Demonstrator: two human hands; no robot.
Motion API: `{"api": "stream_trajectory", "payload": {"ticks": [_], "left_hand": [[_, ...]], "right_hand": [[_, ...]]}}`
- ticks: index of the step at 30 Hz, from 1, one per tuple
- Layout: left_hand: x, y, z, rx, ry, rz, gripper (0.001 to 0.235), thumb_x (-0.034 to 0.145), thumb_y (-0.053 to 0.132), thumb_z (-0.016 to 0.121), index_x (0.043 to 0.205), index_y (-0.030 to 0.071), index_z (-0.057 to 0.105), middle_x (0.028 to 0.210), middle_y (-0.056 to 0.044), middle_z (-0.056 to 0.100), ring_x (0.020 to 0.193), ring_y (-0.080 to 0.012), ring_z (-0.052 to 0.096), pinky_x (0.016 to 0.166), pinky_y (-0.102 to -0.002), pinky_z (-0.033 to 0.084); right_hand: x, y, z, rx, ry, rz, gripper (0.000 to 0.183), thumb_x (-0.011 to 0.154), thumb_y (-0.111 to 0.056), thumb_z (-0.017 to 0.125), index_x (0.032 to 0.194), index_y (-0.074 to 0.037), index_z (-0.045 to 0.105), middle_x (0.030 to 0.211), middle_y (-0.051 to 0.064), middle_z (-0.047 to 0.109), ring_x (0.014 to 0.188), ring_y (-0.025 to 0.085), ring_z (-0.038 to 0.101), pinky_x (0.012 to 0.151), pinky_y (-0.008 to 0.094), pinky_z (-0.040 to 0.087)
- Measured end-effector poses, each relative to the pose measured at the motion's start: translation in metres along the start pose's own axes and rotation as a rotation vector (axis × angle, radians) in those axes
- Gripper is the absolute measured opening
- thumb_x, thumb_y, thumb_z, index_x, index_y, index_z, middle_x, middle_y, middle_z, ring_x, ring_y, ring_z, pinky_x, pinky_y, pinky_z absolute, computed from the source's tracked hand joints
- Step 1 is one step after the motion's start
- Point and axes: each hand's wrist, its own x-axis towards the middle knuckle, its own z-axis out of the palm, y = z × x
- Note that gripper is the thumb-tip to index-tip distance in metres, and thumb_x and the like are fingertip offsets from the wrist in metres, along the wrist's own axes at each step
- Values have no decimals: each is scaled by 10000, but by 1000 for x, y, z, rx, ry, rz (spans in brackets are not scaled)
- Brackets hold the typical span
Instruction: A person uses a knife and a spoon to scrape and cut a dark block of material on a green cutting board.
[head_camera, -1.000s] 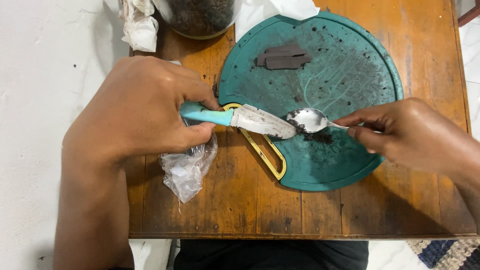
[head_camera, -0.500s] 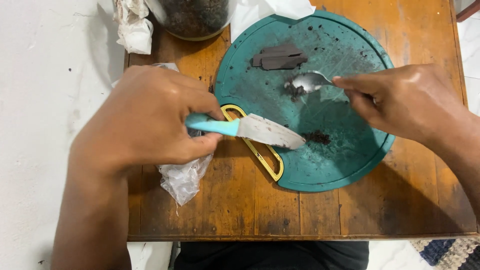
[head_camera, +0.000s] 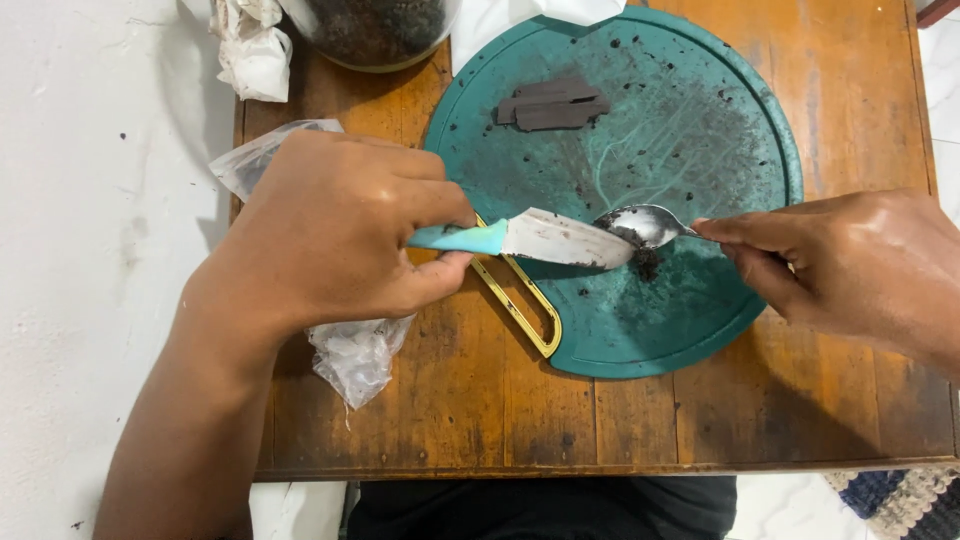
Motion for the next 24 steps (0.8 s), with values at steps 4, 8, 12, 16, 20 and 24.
{"api": "stream_trajectory", "payload": {"ticks": [4, 8, 12, 16, 20, 24], "left_hand": [[-1, 2, -5, 0, 23, 16, 84, 805, 240, 797, 844, 168, 813, 656, 52, 641, 549, -175, 570, 388, -337, 297], [3, 8, -9, -52, 16, 45, 87, 791, 198, 773, 849, 163, 826, 648, 51, 657, 541, -150, 578, 383, -321, 322], [5, 15, -7, -85, -12, 75, 109, 769, 201, 785, 864, 187, 837, 658, 57, 684, 557, -158, 630, 393, -318, 403], [2, 13, 9, -28, 0, 71, 104, 720, 223, 772, 813, 180, 753, 646, 27, 569, 561, -258, 575, 448, -383, 381], [4, 10, 12, -43, -21, 76, 96, 760, 243, 776, 829, 176, 789, 646, 43, 602, 557, -211, 583, 389, -348, 349], [5, 8, 16, -24, -10, 78, 129, 795, 279, 812, 869, 174, 806, 686, 51, 639, 583, -188, 611, 367, -331, 327]], "right_hand": [[-5, 5, 6, -24, 23, -26, 514, 971, -471, 501, 1486, -465, 519, 968, -164, 777, 822, 174, 792, 600, 402, 690], [-12, 7, 7, -36, 17, 8, 515, 976, -508, 461, 1490, -513, 492, 927, -200, 762, 767, 179, 760, 604, 408, 654], [-19, 10, 15, -100, -17, 41, 538, 965, -569, 440, 1501, -536, 471, 784, -184, 769, 564, 162, 713, 499, 385, 564], [-25, 11, 23, -110, -44, 38, 564, 964, -568, 426, 1527, -531, 427, 898, -191, 766, 666, 155, 758, 542, 392, 615], [-30, 7, 22, -82, 44, 35, 554, 960, -564, 446, 1509, -505, 485, 840, -169, 765, 627, 168, 734, 554, 389, 614], [-34, -8, 3, -23, 201, 31, 439, 966, -460, 567, 1391, -440, 674, 774, -111, 796, 617, 175, 760, 522, 340, 576]]}}
